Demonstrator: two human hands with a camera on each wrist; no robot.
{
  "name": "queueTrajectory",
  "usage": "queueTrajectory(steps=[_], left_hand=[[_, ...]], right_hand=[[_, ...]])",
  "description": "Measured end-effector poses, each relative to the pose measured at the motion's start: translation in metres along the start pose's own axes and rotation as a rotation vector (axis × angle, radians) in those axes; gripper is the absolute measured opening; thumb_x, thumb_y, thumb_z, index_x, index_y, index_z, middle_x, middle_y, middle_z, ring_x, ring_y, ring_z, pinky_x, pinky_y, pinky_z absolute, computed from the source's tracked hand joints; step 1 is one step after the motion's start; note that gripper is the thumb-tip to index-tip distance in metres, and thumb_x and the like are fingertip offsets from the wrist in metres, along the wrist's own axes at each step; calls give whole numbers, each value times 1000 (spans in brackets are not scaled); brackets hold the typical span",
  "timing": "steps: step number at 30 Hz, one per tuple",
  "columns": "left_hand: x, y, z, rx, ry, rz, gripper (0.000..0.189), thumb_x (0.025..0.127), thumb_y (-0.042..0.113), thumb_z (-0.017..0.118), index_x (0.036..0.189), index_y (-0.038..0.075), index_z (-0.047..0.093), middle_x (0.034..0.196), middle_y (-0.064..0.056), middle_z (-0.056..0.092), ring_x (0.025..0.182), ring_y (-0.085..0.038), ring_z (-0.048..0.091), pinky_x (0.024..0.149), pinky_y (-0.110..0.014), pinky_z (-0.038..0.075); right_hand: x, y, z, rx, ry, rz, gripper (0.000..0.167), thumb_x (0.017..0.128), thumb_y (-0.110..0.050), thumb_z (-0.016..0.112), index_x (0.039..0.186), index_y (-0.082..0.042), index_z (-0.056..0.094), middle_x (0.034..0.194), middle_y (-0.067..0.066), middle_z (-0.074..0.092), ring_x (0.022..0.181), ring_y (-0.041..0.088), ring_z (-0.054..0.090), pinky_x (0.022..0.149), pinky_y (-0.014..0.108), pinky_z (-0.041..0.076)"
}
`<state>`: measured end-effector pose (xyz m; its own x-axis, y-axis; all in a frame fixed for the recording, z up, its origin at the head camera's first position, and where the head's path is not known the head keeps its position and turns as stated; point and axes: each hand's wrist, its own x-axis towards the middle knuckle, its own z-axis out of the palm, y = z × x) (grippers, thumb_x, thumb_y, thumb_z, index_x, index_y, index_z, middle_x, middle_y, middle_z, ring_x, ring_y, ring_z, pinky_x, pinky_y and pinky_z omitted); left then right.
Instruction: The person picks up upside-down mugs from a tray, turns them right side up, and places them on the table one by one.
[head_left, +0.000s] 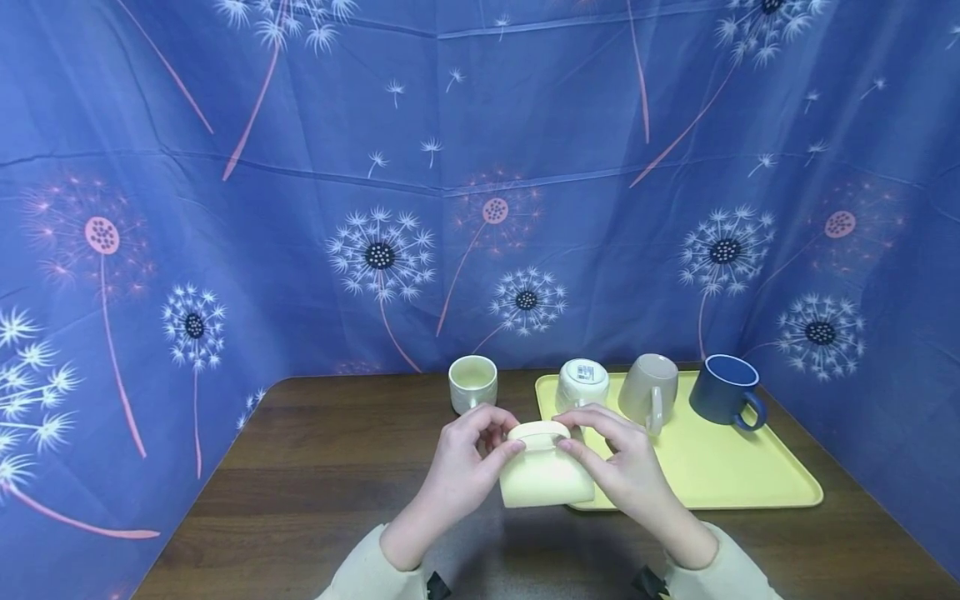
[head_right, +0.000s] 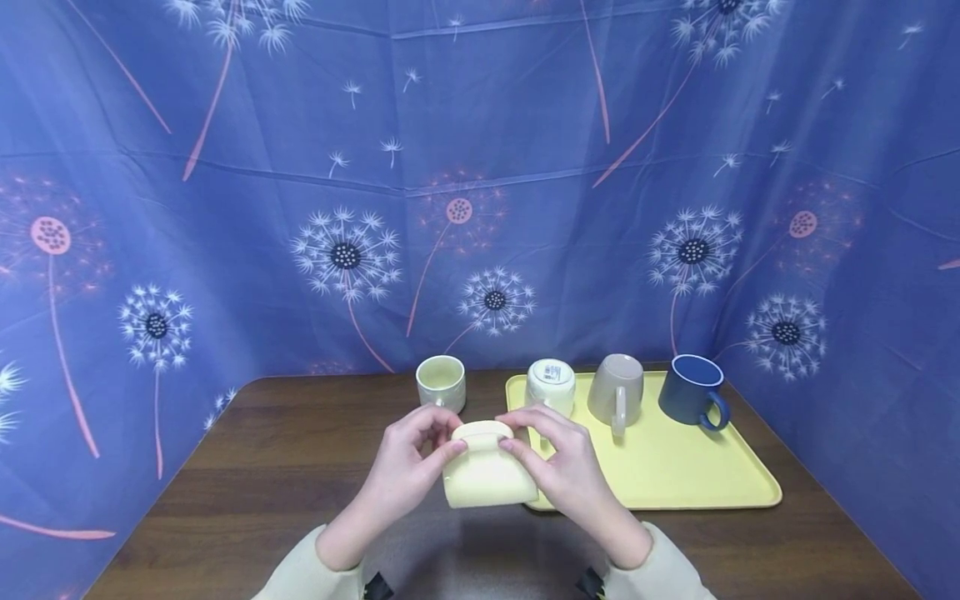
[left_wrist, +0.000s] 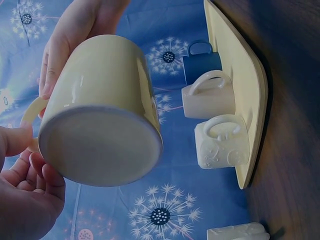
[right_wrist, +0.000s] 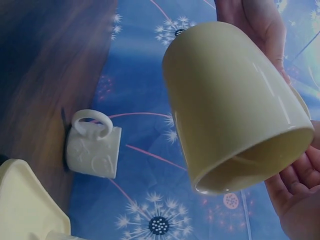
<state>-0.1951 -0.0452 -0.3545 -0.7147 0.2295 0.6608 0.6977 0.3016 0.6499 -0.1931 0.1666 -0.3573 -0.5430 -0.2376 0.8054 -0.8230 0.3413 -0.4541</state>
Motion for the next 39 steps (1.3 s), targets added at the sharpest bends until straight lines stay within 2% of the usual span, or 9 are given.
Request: queueTrajectory(steps=[7, 14, 23, 28, 34, 39], left_hand=[[-1, 2, -3, -26, -16, -36, 15, 79, 10, 75, 90, 13, 64, 74, 3, 56, 67, -8, 50, 55, -21, 44], [-3, 1, -6, -39, -54, -72, 16, 79, 9, 75, 90, 13, 64, 74, 3, 55, 68, -9, 51, 57, -22, 45], [-1, 0, -15, -76, -185, -119, 15, 81, 8, 72, 92, 12, 64, 80, 2, 60, 72, -7, 55, 65, -22, 49], [1, 1, -20, -56, -255, -143, 14, 82, 11, 71, 95, 11, 64, 81, 3, 62, 73, -7, 55, 67, -23, 49], [3, 3, -27, -28, -323, -124, 16, 83, 14, 71, 97, 12, 64, 84, 3, 63, 75, -6, 57, 69, -24, 50], [7, 6, -31, -47, -352, -123, 16, 83, 16, 71, 97, 11, 65, 83, 3, 63, 75, -6, 57, 69, -23, 49]], right_hand=[[6, -4, -1, 14, 1, -40, 38, 68, 11, 76, 101, -5, 70, 94, 6, 70, 92, 8, 63, 82, 15, 47], [10, -4, -5, -19, -73, -25, 34, 72, 6, 76, 102, -9, 70, 94, 2, 70, 93, 8, 63, 85, 14, 45], [20, -5, -7, -59, -159, -61, 31, 73, 1, 76, 102, -10, 71, 95, -2, 71, 94, 9, 63, 89, 14, 44], [24, -7, -8, -87, -208, -73, 31, 74, -3, 76, 103, -13, 70, 96, -4, 71, 95, 10, 64, 90, 14, 43], [30, -8, -11, -91, -272, -107, 29, 74, -4, 77, 100, -14, 70, 94, -4, 71, 88, 9, 65, 82, 14, 46], [33, -6, -12, -59, -321, -154, 28, 74, -4, 77, 100, -14, 70, 94, -4, 70, 86, 8, 64, 77, 14, 48]])
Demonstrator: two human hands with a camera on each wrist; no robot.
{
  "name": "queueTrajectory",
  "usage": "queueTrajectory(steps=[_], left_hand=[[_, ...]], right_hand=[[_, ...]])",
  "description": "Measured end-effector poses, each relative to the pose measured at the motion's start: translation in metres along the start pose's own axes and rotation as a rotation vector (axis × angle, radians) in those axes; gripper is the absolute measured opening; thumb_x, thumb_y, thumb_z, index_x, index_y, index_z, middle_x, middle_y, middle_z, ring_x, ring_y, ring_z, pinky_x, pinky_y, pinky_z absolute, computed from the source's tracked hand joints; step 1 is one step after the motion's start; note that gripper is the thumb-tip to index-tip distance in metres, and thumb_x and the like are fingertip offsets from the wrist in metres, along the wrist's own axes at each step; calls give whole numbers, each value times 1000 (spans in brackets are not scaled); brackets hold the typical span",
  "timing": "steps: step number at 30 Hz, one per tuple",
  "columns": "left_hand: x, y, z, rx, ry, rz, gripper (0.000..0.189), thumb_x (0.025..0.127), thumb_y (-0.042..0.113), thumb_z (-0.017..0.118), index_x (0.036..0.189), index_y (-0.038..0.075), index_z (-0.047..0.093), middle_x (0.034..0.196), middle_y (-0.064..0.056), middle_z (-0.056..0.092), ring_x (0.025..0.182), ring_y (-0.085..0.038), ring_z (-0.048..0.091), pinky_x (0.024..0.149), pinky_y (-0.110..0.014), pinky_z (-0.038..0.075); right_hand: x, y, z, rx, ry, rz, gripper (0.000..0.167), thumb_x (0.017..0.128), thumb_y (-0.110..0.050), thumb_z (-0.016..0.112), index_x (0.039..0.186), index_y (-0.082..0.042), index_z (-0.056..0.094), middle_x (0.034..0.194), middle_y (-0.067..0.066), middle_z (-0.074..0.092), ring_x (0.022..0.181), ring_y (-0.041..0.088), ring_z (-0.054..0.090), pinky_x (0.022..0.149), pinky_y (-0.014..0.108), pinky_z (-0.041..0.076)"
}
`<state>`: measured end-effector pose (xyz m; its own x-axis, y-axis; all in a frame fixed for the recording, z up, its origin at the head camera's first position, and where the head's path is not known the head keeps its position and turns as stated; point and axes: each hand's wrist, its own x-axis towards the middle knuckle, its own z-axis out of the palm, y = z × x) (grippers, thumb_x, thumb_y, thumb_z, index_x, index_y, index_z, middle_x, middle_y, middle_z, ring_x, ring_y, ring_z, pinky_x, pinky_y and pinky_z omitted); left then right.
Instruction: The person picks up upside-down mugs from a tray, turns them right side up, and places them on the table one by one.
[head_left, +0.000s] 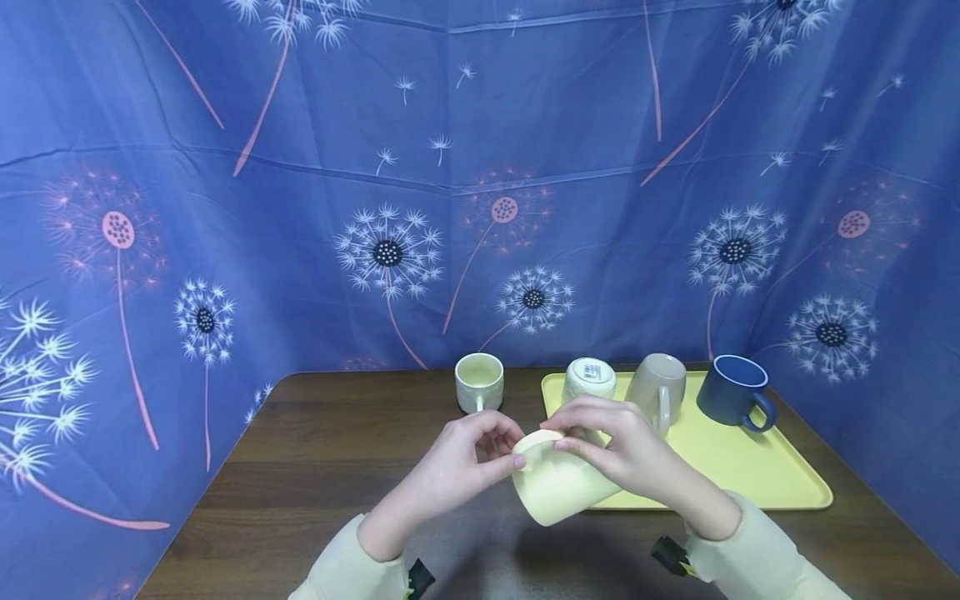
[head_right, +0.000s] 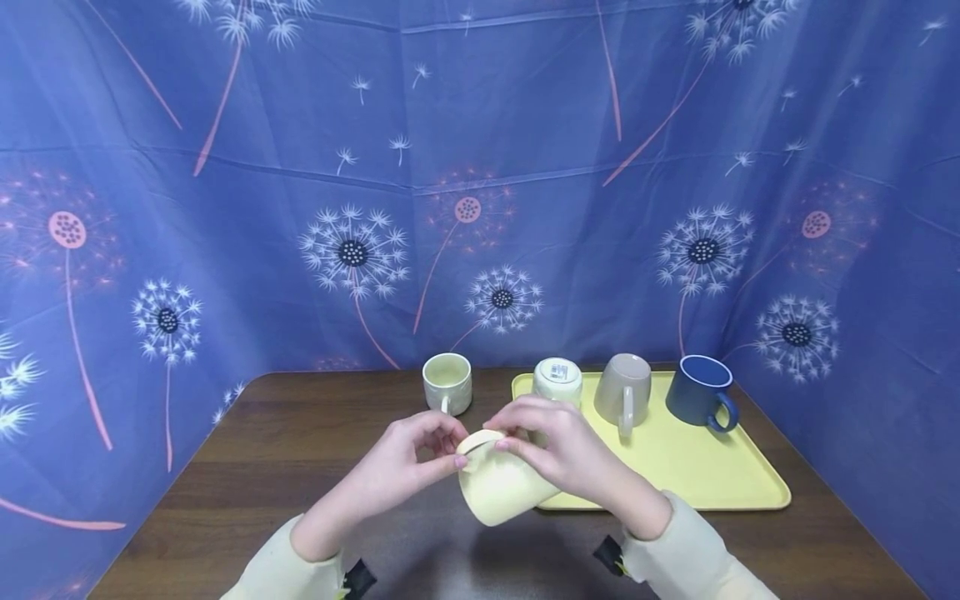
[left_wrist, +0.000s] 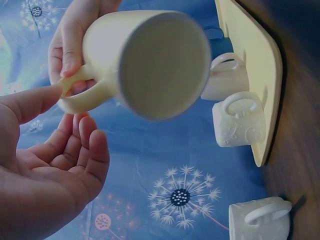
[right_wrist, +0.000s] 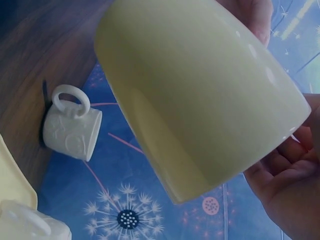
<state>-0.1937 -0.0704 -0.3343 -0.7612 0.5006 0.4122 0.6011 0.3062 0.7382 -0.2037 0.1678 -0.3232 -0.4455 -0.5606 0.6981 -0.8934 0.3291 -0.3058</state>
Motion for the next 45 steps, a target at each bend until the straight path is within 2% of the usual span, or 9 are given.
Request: queueTrajectory(steps=[7, 11, 14, 19, 25, 28, 34, 39, 45], left_hand=[[3, 6, -2, -13, -56, -48, 16, 83, 18, 72, 95, 11, 65, 81, 3, 62, 72, -6, 56, 65, -21, 48], [6, 6, -1, -30, -105, -74, 15, 83, 19, 72, 94, 12, 66, 80, 5, 62, 72, -5, 55, 65, -21, 47], [8, 5, 0, -73, -140, -83, 14, 83, 19, 72, 94, 11, 67, 80, 4, 62, 73, -5, 55, 66, -21, 47], [10, 5, 2, -167, -183, -114, 14, 84, 16, 71, 94, 6, 68, 82, -1, 64, 72, -6, 57, 66, -20, 48], [11, 6, 6, -303, -246, -153, 15, 85, 9, 68, 94, -2, 66, 84, -7, 66, 73, -3, 58, 68, -19, 48], [11, 5, 8, -329, -265, -153, 14, 85, 6, 67, 93, -5, 65, 84, -9, 66, 74, -2, 57, 69, -18, 48], [11, 4, 11, -346, -264, -136, 12, 83, 2, 67, 90, -8, 64, 79, -12, 65, 70, -2, 55, 65, -18, 46], [10, 2, 14, -345, -233, -125, 11, 81, -2, 67, 89, -9, 65, 77, -14, 64, 68, -2, 54, 64, -18, 46], [8, 1, 15, -341, -193, -81, 10, 81, -3, 67, 88, -9, 65, 78, -15, 63, 69, -2, 55, 66, -19, 47]], right_hand=[[2, -1, -4, 3, -84, -51, 26, 78, -5, 74, 102, -14, 70, 96, -5, 68, 88, 7, 62, 77, 15, 48], [6, -2, -6, -24, -100, -107, 25, 78, -7, 74, 103, -13, 70, 97, -5, 68, 89, 7, 62, 78, 15, 48], [10, -1, -8, -48, -106, -161, 23, 80, -9, 73, 103, -13, 70, 98, -4, 68, 88, 8, 62, 79, 16, 48], [13, 0, -11, -69, -142, -196, 19, 84, -14, 70, 103, -15, 71, 99, -6, 68, 90, 7, 61, 82, 17, 47], [14, 2, -13, -39, -201, -233, 20, 82, -11, 71, 103, -13, 70, 98, -5, 67, 91, 7, 61, 83, 15, 46], [15, 3, -13, -27, -206, -264, 19, 84, -12, 70, 103, -12, 70, 98, -4, 67, 92, 7, 60, 84, 15, 45], [14, 4, -12, -26, -207, -278, 18, 85, -14, 69, 103, -12, 70, 98, -4, 67, 92, 8, 61, 84, 16, 46], [13, 2, -12, -42, -208, -265, 17, 86, -15, 68, 103, -13, 70, 98, -6, 67, 91, 7, 61, 83, 17, 47], [15, 2, -12, -46, -186, -274, 23, 81, -13, 73, 103, -14, 68, 98, -6, 67, 90, 7, 61, 82, 18, 47]])
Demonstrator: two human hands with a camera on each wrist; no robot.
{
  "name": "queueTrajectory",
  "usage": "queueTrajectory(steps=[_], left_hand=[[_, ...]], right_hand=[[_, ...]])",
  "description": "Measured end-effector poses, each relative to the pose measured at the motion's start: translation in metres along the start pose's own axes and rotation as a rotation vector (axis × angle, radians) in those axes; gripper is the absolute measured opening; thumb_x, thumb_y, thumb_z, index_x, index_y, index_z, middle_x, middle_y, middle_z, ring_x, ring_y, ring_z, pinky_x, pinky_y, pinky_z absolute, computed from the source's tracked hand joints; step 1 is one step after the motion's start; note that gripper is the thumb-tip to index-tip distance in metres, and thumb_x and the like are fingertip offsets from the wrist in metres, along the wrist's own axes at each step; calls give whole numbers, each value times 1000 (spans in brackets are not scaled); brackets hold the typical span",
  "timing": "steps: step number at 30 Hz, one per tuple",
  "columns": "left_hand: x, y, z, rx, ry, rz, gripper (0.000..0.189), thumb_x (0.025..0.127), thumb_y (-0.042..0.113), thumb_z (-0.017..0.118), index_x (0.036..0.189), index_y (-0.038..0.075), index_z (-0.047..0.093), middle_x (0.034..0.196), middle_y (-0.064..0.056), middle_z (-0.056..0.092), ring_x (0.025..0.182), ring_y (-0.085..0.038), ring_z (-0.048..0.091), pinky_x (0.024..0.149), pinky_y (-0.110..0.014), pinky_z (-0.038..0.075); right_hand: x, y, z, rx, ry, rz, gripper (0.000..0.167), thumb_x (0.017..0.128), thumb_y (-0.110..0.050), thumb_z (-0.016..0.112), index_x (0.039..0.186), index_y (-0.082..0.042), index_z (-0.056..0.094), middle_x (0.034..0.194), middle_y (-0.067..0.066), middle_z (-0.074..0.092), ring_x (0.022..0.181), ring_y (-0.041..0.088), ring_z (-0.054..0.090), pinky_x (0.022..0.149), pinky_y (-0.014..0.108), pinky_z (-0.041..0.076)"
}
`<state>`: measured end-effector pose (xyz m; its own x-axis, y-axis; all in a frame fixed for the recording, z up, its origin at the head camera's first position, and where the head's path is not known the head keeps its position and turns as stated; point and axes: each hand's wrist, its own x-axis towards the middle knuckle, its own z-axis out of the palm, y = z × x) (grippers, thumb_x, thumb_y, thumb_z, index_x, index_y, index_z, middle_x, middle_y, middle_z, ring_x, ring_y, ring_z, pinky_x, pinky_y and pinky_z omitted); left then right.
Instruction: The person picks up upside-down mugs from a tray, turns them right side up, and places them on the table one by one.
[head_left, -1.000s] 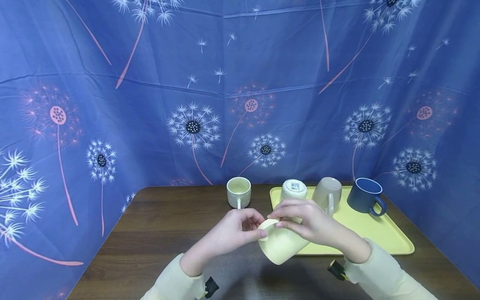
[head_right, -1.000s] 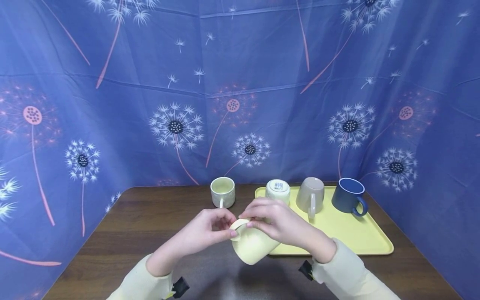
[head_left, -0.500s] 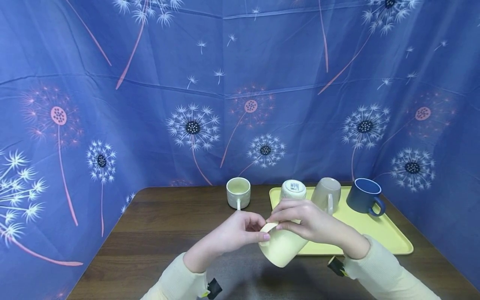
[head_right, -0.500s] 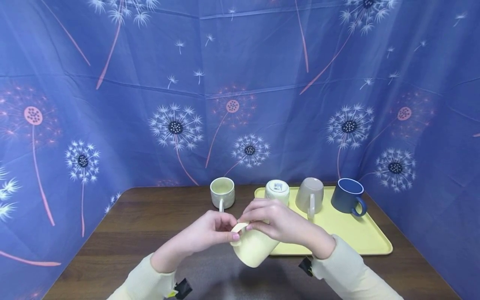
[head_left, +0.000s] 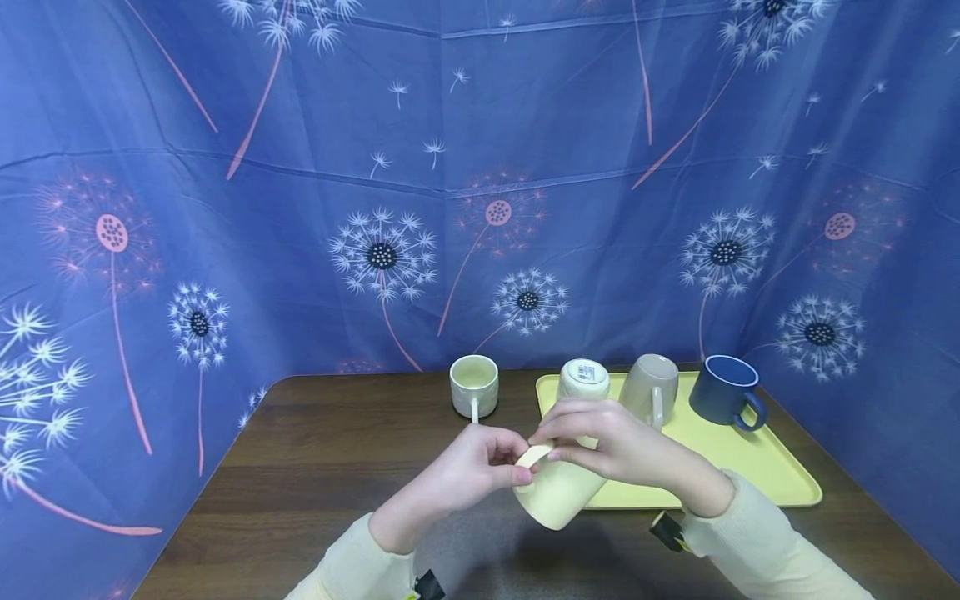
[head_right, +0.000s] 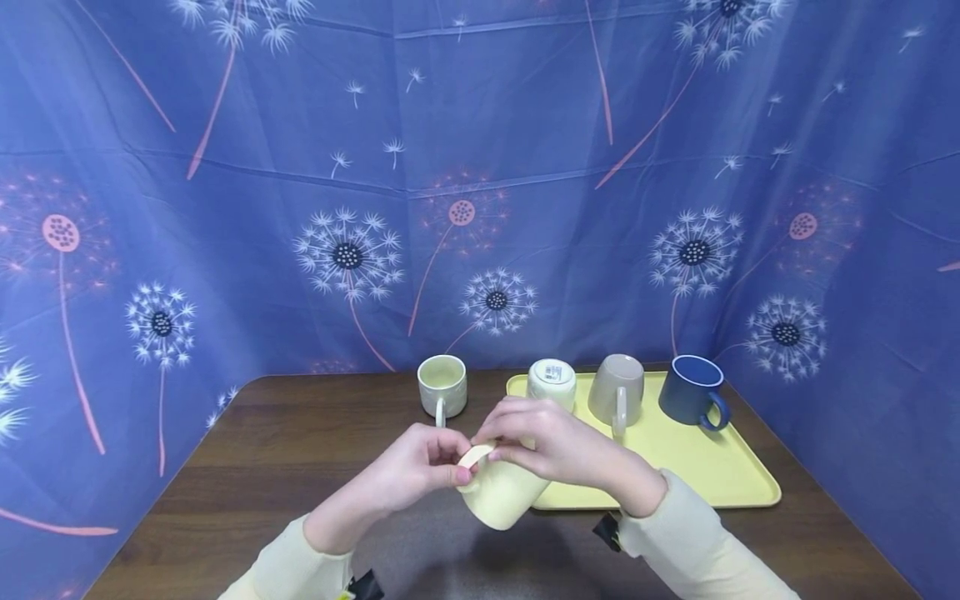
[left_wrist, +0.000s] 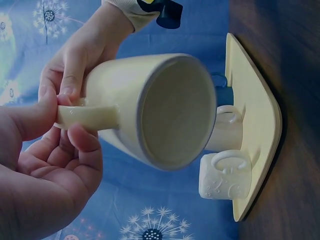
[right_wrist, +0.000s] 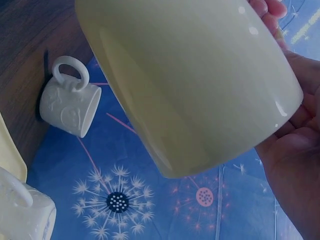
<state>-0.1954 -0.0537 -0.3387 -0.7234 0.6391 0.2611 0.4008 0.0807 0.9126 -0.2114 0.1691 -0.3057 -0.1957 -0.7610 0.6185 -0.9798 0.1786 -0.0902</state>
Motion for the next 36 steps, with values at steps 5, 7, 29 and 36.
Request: queueTrajectory(steps=[5, 7, 29, 36], left_hand=[[-2, -2, 0, 1, 32, 18, 9, 81, -3, 67, 88, -8, 65, 79, -17, 63, 69, -2, 55, 65, -19, 47], [-3, -4, -1, -4, 49, 18, 10, 81, -3, 67, 89, -8, 65, 78, -17, 63, 68, -3, 55, 64, -19, 47], [-13, -18, -24, -25, 307, -7, 15, 81, -2, 68, 94, -8, 66, 82, -23, 64, 67, -7, 54, 61, -21, 45], [-15, -22, -33, -85, 415, -40, 13, 82, -2, 66, 93, -9, 64, 81, -15, 63, 72, -10, 56, 68, -23, 48]], right_hand=[[2, 2, 2, 9, 21, 7, 28, 78, -12, 76, 105, -14, 69, 100, -5, 68, 92, 9, 62, 83, 18, 48], [2, 4, 3, 17, 37, 25, 29, 78, -13, 76, 106, -14, 69, 101, -4, 68, 95, 11, 62, 86, 18, 47], [-25, 20, -6, 218, 365, 544, 25, 80, 7, 69, 104, -2, 69, 100, 11, 68, 97, 6, 62, 86, 16, 48], [-37, 32, 2, 172, 397, 710, 18, 83, -3, 70, 101, -3, 70, 95, 10, 70, 90, 1, 62, 77, 15, 50]])
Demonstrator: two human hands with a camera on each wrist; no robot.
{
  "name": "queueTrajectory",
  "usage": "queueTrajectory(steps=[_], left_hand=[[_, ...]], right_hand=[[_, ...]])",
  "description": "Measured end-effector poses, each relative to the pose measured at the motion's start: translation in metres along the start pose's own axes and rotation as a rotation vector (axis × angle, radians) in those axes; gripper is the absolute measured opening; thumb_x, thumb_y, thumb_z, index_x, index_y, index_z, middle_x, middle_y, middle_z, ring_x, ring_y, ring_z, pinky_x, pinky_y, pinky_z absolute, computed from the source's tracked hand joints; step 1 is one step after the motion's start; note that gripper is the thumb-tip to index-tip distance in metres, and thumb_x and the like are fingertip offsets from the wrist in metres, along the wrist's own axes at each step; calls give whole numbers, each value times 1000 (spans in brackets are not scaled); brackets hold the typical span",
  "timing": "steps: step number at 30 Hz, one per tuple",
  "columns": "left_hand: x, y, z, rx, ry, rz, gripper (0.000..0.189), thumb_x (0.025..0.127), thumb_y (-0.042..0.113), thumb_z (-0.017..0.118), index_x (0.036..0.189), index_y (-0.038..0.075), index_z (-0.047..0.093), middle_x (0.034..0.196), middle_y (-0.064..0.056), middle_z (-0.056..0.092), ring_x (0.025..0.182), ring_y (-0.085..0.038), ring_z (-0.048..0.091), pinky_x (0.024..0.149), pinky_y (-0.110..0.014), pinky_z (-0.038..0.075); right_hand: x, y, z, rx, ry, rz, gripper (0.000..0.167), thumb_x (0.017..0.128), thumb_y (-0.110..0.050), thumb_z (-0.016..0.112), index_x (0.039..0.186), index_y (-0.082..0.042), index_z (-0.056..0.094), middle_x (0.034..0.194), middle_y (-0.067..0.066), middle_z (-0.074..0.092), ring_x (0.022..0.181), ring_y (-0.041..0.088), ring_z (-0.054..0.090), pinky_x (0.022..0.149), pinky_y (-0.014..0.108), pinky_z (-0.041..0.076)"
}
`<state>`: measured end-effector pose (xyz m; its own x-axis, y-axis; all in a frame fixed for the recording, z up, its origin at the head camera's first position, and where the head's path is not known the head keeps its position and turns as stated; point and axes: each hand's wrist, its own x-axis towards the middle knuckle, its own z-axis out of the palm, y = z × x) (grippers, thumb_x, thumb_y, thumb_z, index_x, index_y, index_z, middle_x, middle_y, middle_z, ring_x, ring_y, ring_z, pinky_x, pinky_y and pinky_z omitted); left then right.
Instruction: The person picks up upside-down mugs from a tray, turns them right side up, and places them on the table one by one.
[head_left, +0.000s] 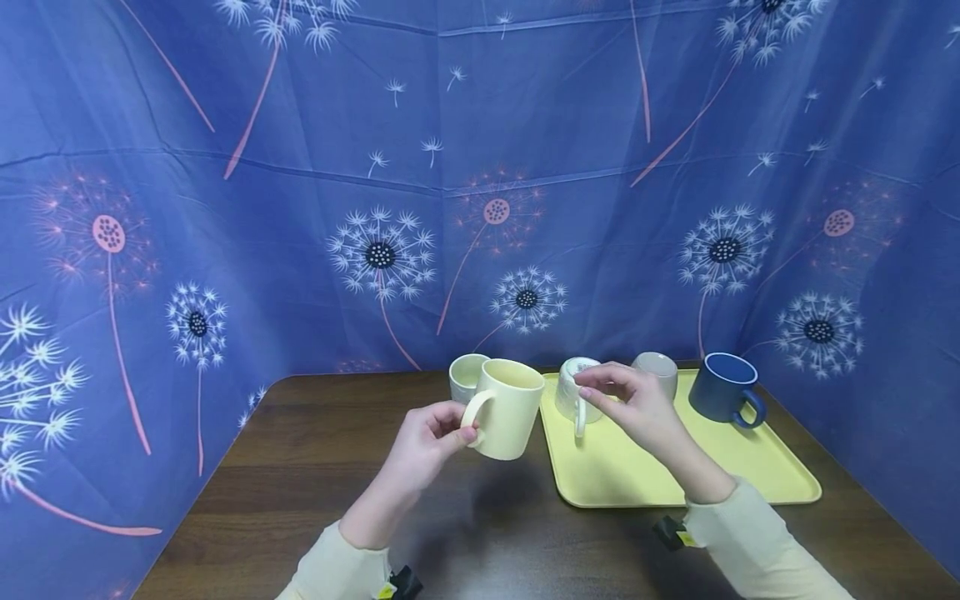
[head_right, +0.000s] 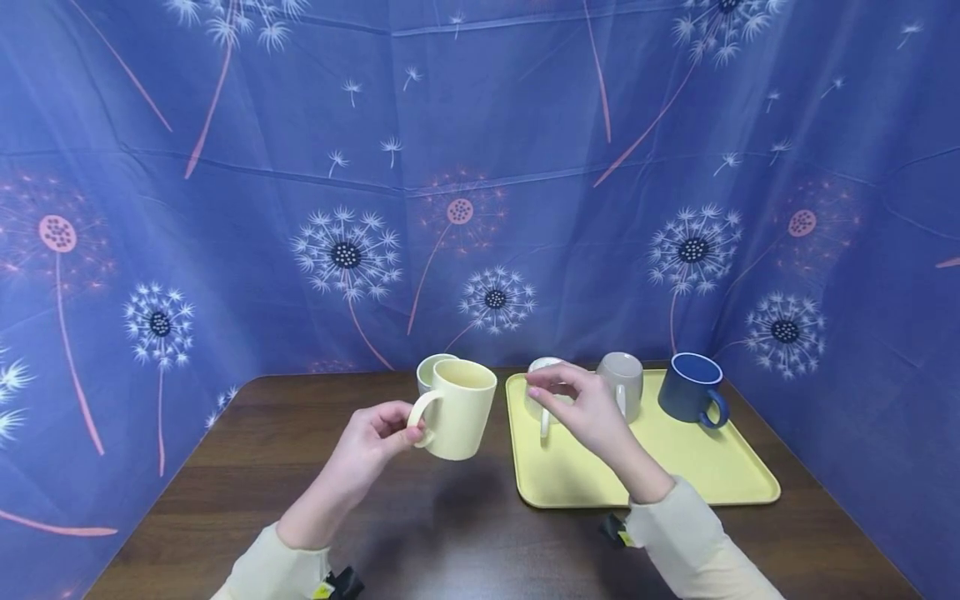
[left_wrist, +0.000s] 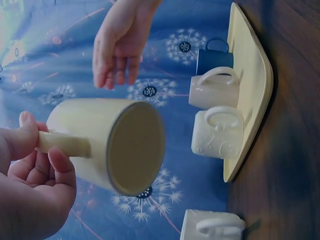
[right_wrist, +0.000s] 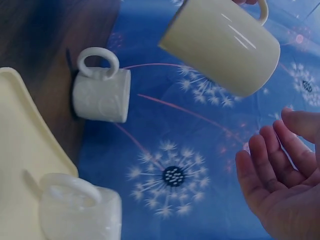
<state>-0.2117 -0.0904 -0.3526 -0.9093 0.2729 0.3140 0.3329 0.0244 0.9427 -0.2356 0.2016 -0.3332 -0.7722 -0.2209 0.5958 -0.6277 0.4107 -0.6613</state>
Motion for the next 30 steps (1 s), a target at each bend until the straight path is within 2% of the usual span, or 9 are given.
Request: queueTrajectory(steps=[3, 7, 11, 15, 23, 26, 30], left_hand=[[2, -2, -4, -18, 65, -22, 13, 82, -3, 67, 93, -9, 65, 79, -11, 62, 73, -12, 56, 69, -23, 48], [4, -6, -10, -29, 147, -19, 14, 80, -3, 69, 93, -9, 66, 77, -6, 63, 71, -11, 56, 67, -22, 47], [6, -11, -15, -20, 214, 0, 12, 80, -4, 68, 90, -9, 66, 73, 0, 63, 68, -10, 56, 64, -22, 45], [8, -13, -18, -23, 275, 24, 11, 81, -3, 68, 89, -10, 65, 72, 1, 63, 68, -10, 56, 64, -22, 45], [13, -23, -24, -3, 399, 67, 8, 81, -6, 67, 88, -9, 66, 70, 3, 63, 66, -7, 54, 62, -20, 44], [14, -28, -27, 6, 436, 75, 9, 81, -7, 67, 89, -10, 66, 71, 2, 63, 66, -7, 55, 61, -20, 45], [16, -35, -31, 11, 473, 79, 10, 81, -6, 67, 90, -10, 66, 72, 2, 64, 66, -7, 55, 62, -20, 46]], right_hand=[[-2, 10, 2, 11, 15, 41, 17, 84, -4, 69, 100, -1, 70, 95, 14, 70, 89, -1, 62, 75, 16, 51], [-6, 21, 4, 26, 30, 116, 19, 85, -7, 69, 102, 0, 69, 97, 16, 70, 87, -3, 62, 73, 16, 51], [-10, 31, 6, -19, 50, 177, 21, 85, -11, 69, 104, -1, 68, 96, 15, 70, 83, -1, 62, 73, 18, 51], [-13, 41, 8, -77, 64, 209, 21, 86, -13, 69, 103, -1, 68, 95, 14, 70, 84, 1, 61, 73, 20, 52], [-19, 63, 13, -80, 59, 314, 23, 87, -11, 67, 106, 1, 66, 101, 15, 68, 86, 4, 58, 76, 16, 49], [-20, 69, 15, -95, 57, 357, 25, 87, -11, 67, 108, 1, 65, 104, 16, 67, 89, 8, 59, 77, 17, 48], [-21, 76, 16, -121, 58, 416, 27, 88, -11, 65, 111, 3, 63, 107, 19, 66, 94, 21, 61, 77, 21, 48]])
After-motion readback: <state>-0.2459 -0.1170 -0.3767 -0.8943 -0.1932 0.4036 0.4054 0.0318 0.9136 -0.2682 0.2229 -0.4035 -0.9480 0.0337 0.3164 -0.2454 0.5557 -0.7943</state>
